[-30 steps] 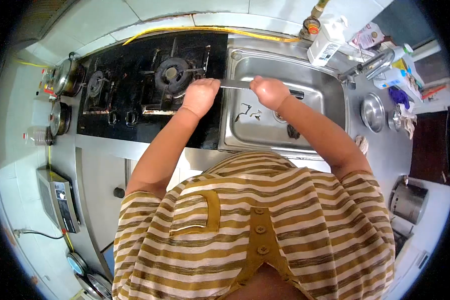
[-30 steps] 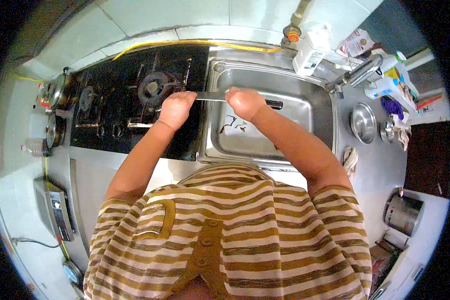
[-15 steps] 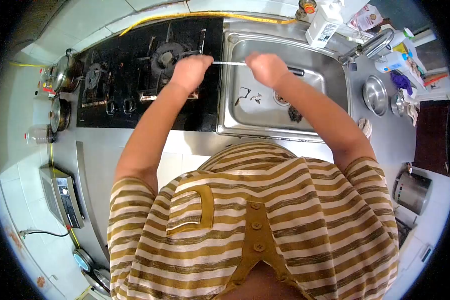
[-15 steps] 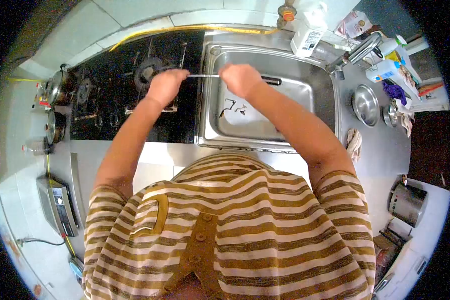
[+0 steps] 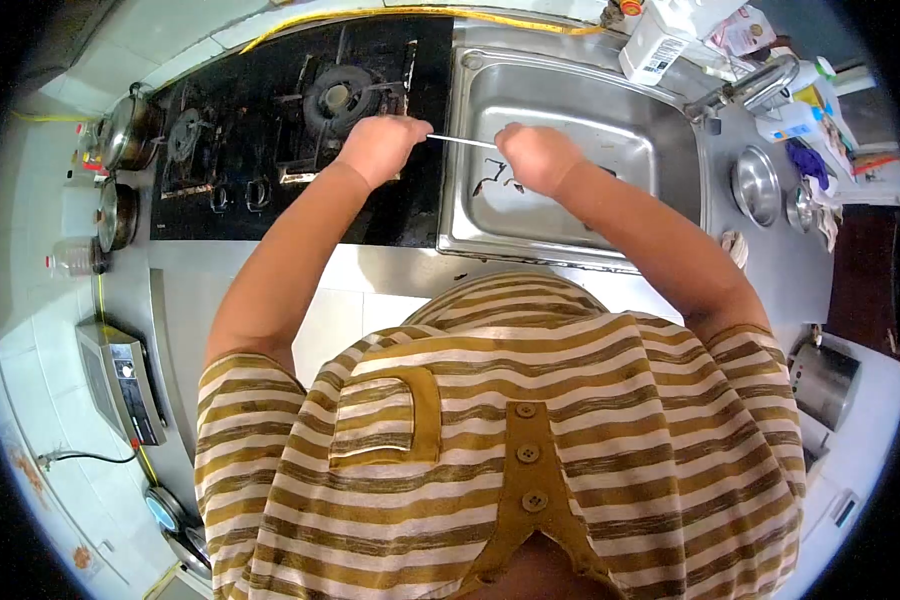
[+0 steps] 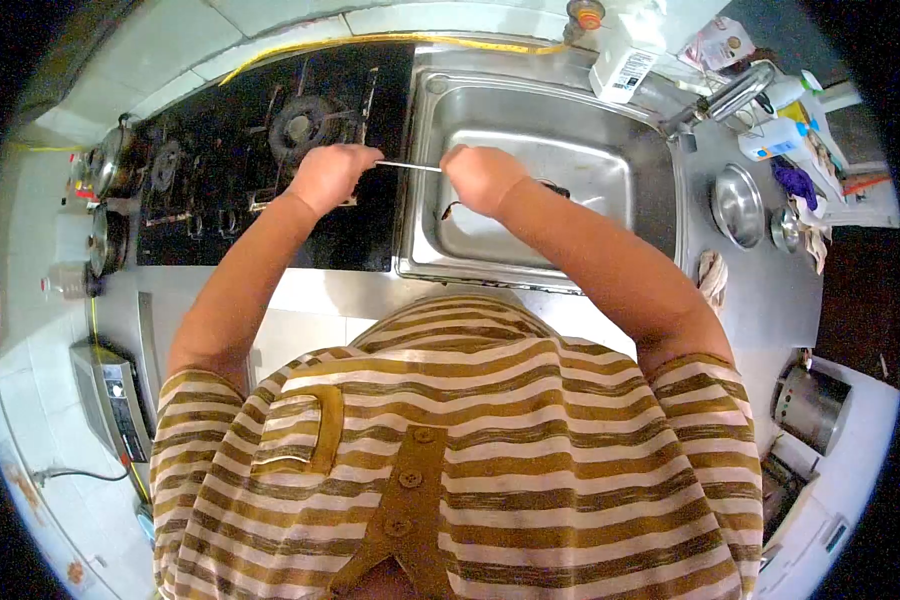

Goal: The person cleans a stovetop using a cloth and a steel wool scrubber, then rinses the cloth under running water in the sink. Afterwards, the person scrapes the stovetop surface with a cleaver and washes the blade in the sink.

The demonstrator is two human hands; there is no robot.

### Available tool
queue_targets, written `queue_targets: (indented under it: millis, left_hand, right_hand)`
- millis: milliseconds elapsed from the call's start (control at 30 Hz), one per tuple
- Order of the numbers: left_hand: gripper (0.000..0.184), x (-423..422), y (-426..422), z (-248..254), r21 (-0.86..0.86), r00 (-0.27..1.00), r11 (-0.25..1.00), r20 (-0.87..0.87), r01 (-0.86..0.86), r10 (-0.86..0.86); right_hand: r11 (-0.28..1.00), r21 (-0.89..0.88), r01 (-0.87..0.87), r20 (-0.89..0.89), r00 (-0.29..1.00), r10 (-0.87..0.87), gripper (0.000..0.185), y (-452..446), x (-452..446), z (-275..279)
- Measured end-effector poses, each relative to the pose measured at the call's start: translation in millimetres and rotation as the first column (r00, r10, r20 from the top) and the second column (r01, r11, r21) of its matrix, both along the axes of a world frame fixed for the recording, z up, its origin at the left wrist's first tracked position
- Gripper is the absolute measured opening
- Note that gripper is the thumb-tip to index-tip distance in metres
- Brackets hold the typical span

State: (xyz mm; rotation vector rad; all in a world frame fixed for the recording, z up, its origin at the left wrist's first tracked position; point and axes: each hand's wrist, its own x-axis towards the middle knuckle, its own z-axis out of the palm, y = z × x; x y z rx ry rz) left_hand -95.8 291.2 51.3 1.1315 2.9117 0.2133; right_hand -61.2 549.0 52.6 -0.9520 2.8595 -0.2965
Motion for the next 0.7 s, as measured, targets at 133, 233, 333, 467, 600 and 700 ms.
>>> queue_targets:
  millis: [133,233,333,467,600,700]
  left_hand:
    - [0.027,17,-4,-2,-0.034,1.000,0.999,-0.016,0.023,-0.024]
    - [0.024,33,-6,-3,0.038,0.999,0.999,-0.038,0.029,-0.027]
    - [0.023,50,-7,-3,0.054,1.000,0.998,-0.025,0.013,-0.011]
    - [0.020,71,-6,-5,0.099,0.997,0.995,-0.081,0.001,0.007]
    - [0.018,92,-6,-5,0.114,0.989,0.991,-0.127,-0.062,0.077]
    - [0.034,99,2,9,0.182,0.983,0.967,-0.001,-0.178,0.181]
  right_hand:
    - [0.996,0.082,0.047,0.076,0.996,-0.053,0.014,-8,18,7]
    - [0.997,0.074,0.017,0.089,0.996,-0.023,0.014,-6,28,2]
    - [0.997,0.070,-0.029,0.086,0.996,0.023,0.014,-7,43,9]
    - [0.993,0.104,-0.045,0.092,0.995,0.036,0.015,-6,57,15]
    - [0.991,0.113,-0.067,0.103,0.993,0.055,0.015,-5,61,14]
    - [0.998,0.013,-0.057,0.033,0.998,0.056,0.014,10,57,-1]
